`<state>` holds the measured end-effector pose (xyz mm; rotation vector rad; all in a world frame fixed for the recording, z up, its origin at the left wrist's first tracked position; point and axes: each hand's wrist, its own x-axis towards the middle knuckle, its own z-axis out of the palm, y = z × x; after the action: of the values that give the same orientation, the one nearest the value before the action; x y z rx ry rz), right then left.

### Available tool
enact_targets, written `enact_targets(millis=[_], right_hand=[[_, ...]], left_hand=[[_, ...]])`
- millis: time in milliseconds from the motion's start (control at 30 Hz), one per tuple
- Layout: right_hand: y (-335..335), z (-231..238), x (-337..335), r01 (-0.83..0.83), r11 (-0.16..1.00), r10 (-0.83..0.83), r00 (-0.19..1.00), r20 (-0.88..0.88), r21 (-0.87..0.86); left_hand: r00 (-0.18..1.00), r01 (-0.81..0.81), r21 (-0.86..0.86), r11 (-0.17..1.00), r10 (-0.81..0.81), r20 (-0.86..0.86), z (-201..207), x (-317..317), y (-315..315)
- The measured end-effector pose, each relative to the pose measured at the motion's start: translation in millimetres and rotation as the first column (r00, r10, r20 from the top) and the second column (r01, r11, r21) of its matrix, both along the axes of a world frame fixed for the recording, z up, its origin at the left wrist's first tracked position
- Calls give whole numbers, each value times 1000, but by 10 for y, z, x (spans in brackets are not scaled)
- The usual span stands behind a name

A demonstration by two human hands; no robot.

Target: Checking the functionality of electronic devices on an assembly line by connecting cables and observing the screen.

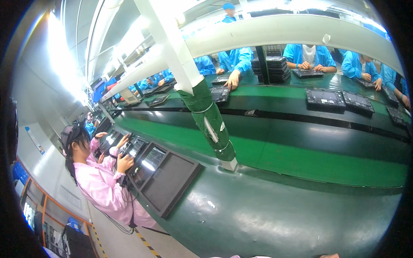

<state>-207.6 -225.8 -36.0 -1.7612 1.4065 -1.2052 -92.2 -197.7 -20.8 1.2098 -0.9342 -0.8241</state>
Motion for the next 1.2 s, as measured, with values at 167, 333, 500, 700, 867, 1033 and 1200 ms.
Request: enact_targets(millis=[167, 333, 500, 700, 867, 1033, 1200], right_hand=[[115, 210, 113, 90, 983, -129, 957, -258, -159], [112, 208, 113, 72, 982, -120, 951, -285, -172], [-72, -157, -102, 65, 993, -82, 979, -188, -95], [0, 4, 9, 68, 988, -95, 977, -193, -140], [90, 217, 133, -55, 945, -1, 986, -170, -322], [68, 236, 30, 153, 982, -105, 931, -351, 113], [104, 198, 16, 63, 994, -82, 969, -232, -89]], left_hand=[[1000, -5, 36, 999, 5, 2, -10, -6, 0], [1000, -1, 23, 1000, 1, 8, 5, 28, 15], [1000, 20, 24, 1000, -20, 5, 56, 43, 22], [1000, 26, 37, 999, -26, 15, 13, 14, -2], [1000, -5, 18, 1000, 4, 31, 69, 74, 34], [999, 43, 30, 999, -43, -3, 139, 92, 29], [999, 34, 52, 998, -33, -31, 147, 59, 33]])
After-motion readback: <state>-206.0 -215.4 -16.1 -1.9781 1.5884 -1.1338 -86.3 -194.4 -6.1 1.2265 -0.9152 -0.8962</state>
